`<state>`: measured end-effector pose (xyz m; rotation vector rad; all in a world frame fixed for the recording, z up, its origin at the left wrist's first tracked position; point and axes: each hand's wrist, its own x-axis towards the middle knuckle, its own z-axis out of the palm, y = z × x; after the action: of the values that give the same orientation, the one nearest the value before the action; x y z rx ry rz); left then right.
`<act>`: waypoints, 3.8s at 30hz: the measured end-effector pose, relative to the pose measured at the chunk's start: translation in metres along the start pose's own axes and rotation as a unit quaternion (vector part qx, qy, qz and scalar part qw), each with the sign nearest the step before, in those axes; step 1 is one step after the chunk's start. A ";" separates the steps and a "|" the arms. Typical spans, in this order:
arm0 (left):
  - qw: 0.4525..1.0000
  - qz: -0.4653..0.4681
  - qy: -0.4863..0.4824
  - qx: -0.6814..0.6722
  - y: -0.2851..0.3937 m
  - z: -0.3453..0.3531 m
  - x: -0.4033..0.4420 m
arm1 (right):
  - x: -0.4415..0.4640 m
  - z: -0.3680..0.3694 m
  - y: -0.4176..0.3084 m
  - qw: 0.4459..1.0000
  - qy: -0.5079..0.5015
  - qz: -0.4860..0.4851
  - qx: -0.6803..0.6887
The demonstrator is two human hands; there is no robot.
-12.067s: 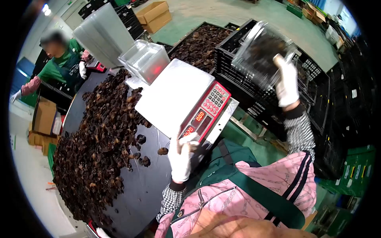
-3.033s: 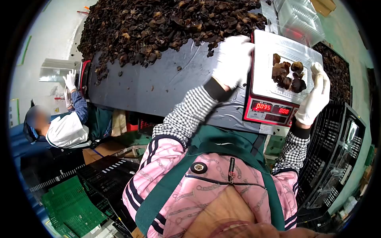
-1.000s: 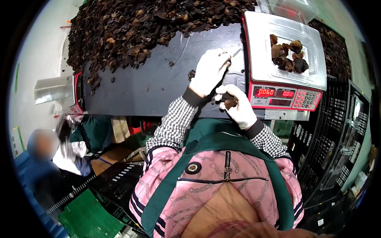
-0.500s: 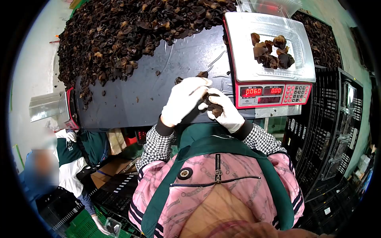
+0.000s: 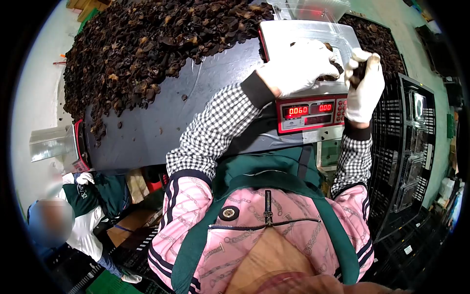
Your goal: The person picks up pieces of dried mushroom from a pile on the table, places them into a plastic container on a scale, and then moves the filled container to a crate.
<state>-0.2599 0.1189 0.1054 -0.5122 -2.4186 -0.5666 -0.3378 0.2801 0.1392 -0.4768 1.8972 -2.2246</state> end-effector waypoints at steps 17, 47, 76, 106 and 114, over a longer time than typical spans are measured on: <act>0.852 -0.379 0.140 -0.332 0.002 -0.067 -0.042 | 0.048 -0.013 0.049 0.992 -0.111 -0.051 -0.014; 0.863 -0.461 0.064 0.196 0.108 -0.095 -0.266 | -0.149 0.102 0.138 0.903 -0.417 0.088 -0.046; 0.975 -0.058 -0.145 0.160 0.014 0.002 0.013 | 0.041 -0.023 0.027 0.964 -0.039 -0.215 -0.153; 0.612 -0.674 0.403 0.090 0.204 -0.165 -0.427 | -0.107 0.014 0.049 0.959 -0.150 -0.198 -0.137; 0.656 -0.592 0.241 0.402 0.160 -0.168 -0.400 | -0.179 0.070 0.118 0.845 -0.396 -0.280 -0.226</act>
<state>0.1931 0.0788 0.0227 1.4987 -1.8649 0.0076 -0.1544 0.2557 0.0103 -1.8840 1.8742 -1.3421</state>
